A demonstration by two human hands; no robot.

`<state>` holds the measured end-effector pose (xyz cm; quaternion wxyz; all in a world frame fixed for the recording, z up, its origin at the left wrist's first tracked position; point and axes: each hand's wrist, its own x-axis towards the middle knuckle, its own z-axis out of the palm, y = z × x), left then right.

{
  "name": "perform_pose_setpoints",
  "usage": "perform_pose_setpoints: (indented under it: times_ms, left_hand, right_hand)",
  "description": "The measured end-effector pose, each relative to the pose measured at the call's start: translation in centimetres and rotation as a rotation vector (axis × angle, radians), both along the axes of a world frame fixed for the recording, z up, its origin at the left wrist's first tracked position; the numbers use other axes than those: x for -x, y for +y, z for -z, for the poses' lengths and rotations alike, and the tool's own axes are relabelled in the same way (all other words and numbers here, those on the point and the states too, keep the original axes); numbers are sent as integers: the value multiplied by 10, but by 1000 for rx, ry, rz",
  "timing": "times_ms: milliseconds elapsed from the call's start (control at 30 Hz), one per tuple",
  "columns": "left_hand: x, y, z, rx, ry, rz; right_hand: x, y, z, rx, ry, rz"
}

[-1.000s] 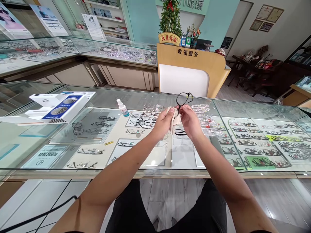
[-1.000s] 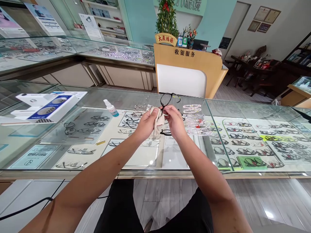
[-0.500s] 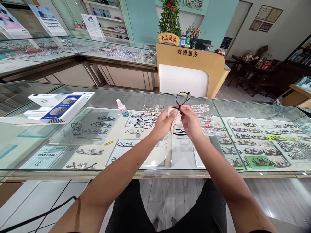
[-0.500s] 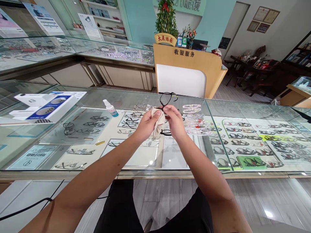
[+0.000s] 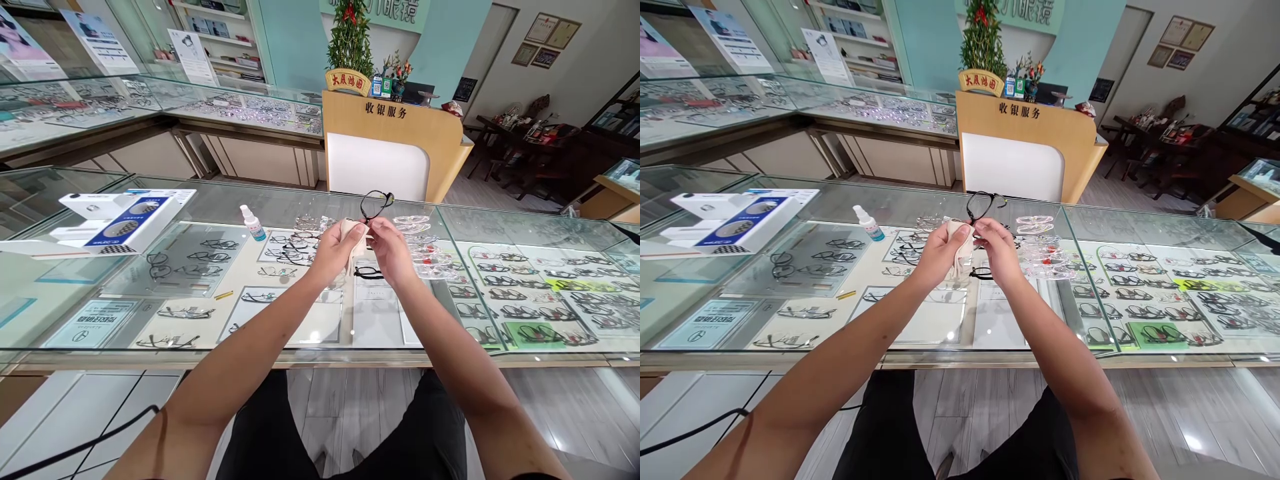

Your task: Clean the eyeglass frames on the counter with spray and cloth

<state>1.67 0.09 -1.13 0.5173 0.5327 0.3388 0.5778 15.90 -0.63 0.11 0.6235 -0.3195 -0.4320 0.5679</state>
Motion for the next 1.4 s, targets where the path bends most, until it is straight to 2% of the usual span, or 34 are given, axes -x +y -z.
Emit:
perform_pose_setpoints:
  times_ms: [167, 400, 533, 600, 733, 800, 1033, 1100, 1233, 1300, 1400]
  left_hand:
    - [2, 2, -1, -25, 25, -72]
    - [2, 4, 6, 39, -42, 90]
    - [3, 5, 2, 36, -6, -22]
    - [4, 4, 0, 45, -9, -29]
    - [3, 0, -1, 81, -30, 146]
    - [2, -3, -1, 87, -16, 185]
    - [2, 0, -5, 0, 1, -33]
    - [3, -1, -5, 11, -15, -17]
    - [3, -5, -6, 40, 2, 125]
    - [4, -6, -8, 25, 15, 111]
    - [5, -3, -9, -14, 18, 5]
  right_hand:
    - [2, -1, 1, 3, 1, -6]
    - [0, 1, -1, 17, 36, 30]
    - [1, 0, 0, 9, 38, 2]
    - [1, 0, 1, 18, 36, 5]
    - [-3, 4, 1, 22, 38, 22]
    - [-5, 5, 0, 18, 29, 16]
    - [-2, 2, -1, 19, 21, -41]
    - [-3, 3, -1, 24, 16, -28]
    - [-6, 4, -2, 18, 28, -23]
    - [-6, 4, -2, 7, 33, -51]
    - [-4, 2, -1, -8, 26, -115]
